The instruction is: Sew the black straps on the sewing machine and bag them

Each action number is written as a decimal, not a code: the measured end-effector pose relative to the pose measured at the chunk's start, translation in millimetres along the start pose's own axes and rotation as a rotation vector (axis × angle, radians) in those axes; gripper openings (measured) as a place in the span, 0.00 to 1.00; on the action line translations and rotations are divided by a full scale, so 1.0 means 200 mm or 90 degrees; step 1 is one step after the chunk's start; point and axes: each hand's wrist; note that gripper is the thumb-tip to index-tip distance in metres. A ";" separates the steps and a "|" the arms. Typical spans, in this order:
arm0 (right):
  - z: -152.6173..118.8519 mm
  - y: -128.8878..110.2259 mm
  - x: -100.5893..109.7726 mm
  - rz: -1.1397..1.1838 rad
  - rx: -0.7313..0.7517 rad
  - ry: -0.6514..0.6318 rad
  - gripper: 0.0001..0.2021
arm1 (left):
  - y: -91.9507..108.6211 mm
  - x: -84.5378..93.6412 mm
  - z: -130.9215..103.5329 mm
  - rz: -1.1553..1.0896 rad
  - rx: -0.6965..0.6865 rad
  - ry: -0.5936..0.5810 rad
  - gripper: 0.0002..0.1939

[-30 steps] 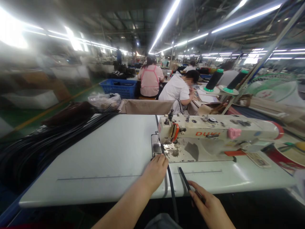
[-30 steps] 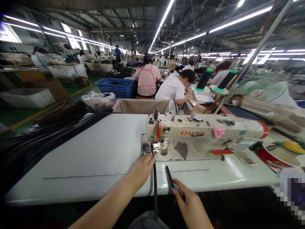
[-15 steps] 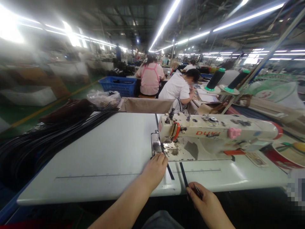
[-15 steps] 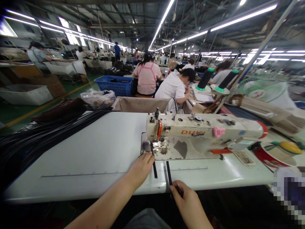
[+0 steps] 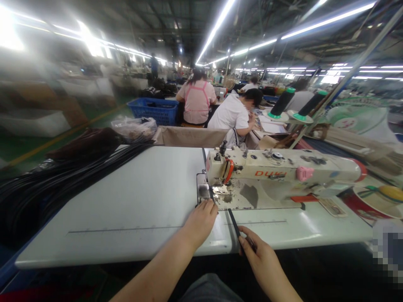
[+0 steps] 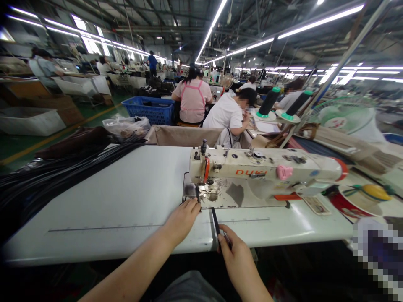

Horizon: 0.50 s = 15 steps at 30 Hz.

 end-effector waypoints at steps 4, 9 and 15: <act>0.01 0.01 -0.01 0.019 0.011 0.010 0.29 | 0.00 -0.01 0.00 -0.024 0.004 0.001 0.15; 0.01 0.03 -0.02 0.030 0.013 0.000 0.30 | -0.04 -0.04 -0.01 -0.073 0.025 0.048 0.17; 0.01 0.02 -0.03 0.038 0.009 -0.011 0.31 | -0.08 -0.03 0.02 -0.110 0.059 0.086 0.17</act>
Point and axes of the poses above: each hand's wrist, its own z-axis towards the middle knuckle, its own x-axis out of the back of the hand, y = z × x, and after that the axes turned 12 degrees about -y, right-handed
